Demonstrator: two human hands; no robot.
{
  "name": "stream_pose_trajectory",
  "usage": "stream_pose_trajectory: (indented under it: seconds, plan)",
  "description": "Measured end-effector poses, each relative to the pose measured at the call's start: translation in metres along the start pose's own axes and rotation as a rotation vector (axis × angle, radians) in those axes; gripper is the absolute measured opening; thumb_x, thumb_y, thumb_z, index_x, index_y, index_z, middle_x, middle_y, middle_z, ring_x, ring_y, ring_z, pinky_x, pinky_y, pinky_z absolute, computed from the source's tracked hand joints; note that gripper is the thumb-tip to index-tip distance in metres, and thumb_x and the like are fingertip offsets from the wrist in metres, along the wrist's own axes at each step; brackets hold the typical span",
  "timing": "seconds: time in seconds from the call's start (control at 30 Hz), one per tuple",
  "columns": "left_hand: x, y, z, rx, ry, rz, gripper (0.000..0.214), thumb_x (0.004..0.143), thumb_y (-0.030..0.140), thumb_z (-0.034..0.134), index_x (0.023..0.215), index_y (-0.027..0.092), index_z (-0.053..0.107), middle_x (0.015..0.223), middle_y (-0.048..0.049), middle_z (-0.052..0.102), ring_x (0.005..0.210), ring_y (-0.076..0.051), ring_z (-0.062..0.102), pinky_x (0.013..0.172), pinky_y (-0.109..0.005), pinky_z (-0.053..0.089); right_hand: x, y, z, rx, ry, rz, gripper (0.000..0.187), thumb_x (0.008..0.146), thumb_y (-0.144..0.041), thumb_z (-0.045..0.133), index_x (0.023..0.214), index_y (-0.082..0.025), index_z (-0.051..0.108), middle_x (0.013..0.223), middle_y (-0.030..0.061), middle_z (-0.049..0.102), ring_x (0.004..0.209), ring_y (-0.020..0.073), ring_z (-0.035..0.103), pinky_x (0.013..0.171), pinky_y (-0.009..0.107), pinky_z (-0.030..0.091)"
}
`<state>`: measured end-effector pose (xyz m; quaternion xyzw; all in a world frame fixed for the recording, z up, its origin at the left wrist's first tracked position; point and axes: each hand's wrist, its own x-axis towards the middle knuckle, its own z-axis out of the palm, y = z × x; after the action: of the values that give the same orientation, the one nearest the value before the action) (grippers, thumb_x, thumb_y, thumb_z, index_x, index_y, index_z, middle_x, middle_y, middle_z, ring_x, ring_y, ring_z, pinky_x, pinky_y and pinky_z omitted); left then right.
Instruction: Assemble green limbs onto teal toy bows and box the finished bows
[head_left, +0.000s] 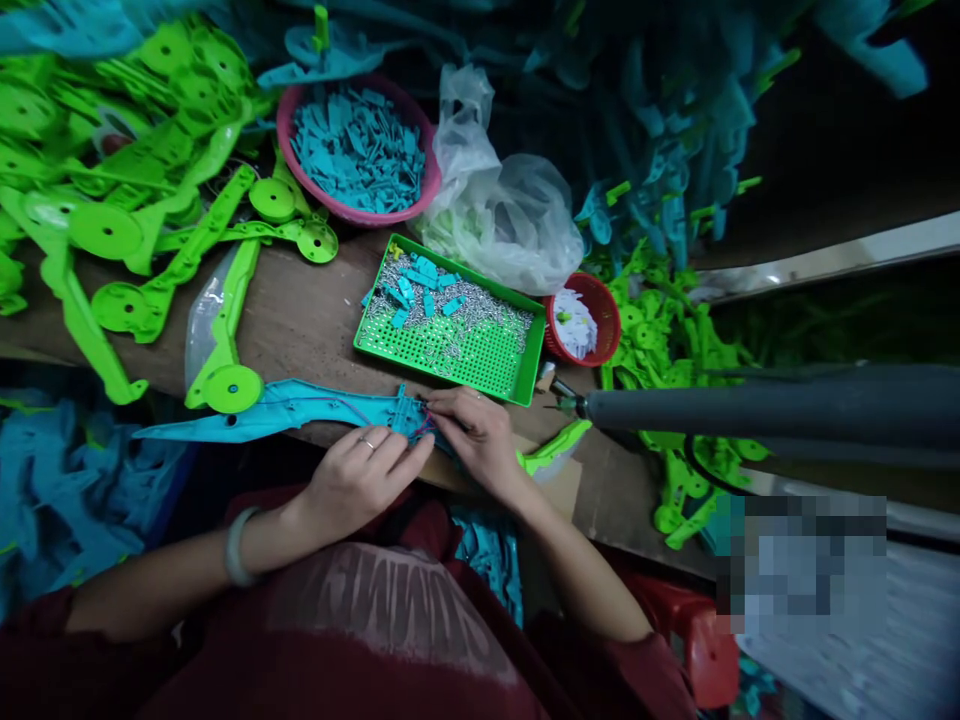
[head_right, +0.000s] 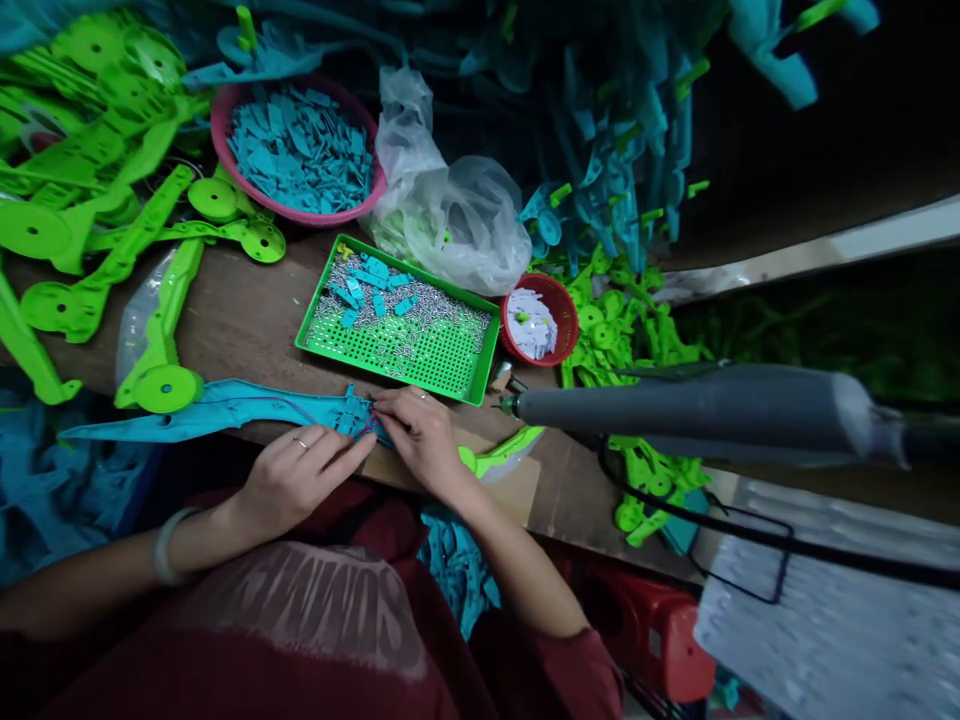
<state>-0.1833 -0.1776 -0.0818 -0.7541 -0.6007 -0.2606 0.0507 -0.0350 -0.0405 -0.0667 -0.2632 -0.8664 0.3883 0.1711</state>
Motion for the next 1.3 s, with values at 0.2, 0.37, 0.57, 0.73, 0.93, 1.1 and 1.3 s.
stream_pose_trajectory:
  seconds: [0.2,0.37,0.57,0.73,0.93,1.1,1.3]
  plan:
    - [-0.002,-0.003,0.003,-0.005,-0.033,0.041,0.029,0.095,0.007,0.045,0.119,0.005,0.061,0.079,-0.0057,0.064,0.072,-0.02,0.061,0.061,-0.031,0.052,0.0,0.004,0.001,0.025,0.007,-0.035,0.011,0.093,-0.018,0.057,0.089,-0.02,0.066,0.097,0.0088,0.074,0.091,0.0188,0.069,0.081,0.036,0.054]
    - [-0.001,0.0,0.0,-0.009,-0.168,0.017,0.036,0.093,0.006,0.041,0.125,0.002,0.058,0.089,-0.0108,0.064,0.081,-0.023,0.062,0.063,-0.032,0.053,-0.001,0.007,0.002,0.002,-0.02,-0.094,0.012,0.094,-0.016,0.055,0.092,-0.019,0.066,0.102,0.0106,0.074,0.094,0.0189,0.069,0.081,0.037,0.055]
    - [-0.011,0.0,0.007,-0.102,-0.109,-0.025,0.033,0.094,0.013,0.049,0.123,0.0,0.058,0.112,-0.0187,0.064,0.101,-0.029,0.062,0.084,-0.04,0.055,-0.003,0.005,0.0,-0.129,-0.062,-0.075,0.015,0.096,-0.017,0.052,0.099,-0.018,0.066,0.119,0.0133,0.067,0.109,0.0196,0.064,0.09,0.037,0.055]
    - [-0.02,-0.007,0.014,-0.119,-0.107,0.039,0.033,0.094,0.006,0.045,0.123,-0.001,0.059,0.118,-0.0194,0.065,0.106,-0.029,0.062,0.091,-0.042,0.053,-0.015,-0.009,-0.01,-0.359,-0.03,-0.179,0.026,0.093,-0.017,0.057,0.118,-0.016,0.062,0.111,0.0133,0.067,0.101,0.0229,0.06,0.085,0.04,0.054]
    - [-0.011,-0.013,0.007,-0.079,-0.198,0.158,0.032,0.096,0.008,0.039,0.117,0.0,0.062,0.119,-0.0187,0.067,0.107,-0.027,0.063,0.09,-0.04,0.052,-0.025,-0.015,0.0,-0.629,-0.167,-0.315,0.03,0.096,-0.014,0.046,0.12,-0.012,0.063,0.112,0.0149,0.067,0.095,0.0243,0.053,0.078,0.039,0.052]
    - [-0.003,-0.02,-0.004,-0.064,-0.211,0.188,0.025,0.095,0.013,0.051,0.114,0.006,0.065,0.117,-0.0145,0.067,0.107,-0.027,0.06,0.095,-0.043,0.048,-0.018,-0.009,-0.009,-0.563,-0.255,-0.266,0.033,0.097,-0.014,0.042,0.122,-0.011,0.062,0.109,0.0157,0.064,0.094,0.0254,0.05,0.076,0.041,0.05]
    - [0.012,-0.016,-0.011,0.025,-0.275,0.229,0.033,0.094,0.021,0.059,0.123,0.007,0.061,0.104,-0.0112,0.067,0.098,-0.027,0.059,0.09,-0.042,0.048,-0.033,-0.008,-0.03,-0.301,0.023,-0.064,0.013,0.095,-0.019,0.052,0.102,-0.019,0.063,0.099,0.0085,0.061,0.094,0.0207,0.054,0.083,0.039,0.048]
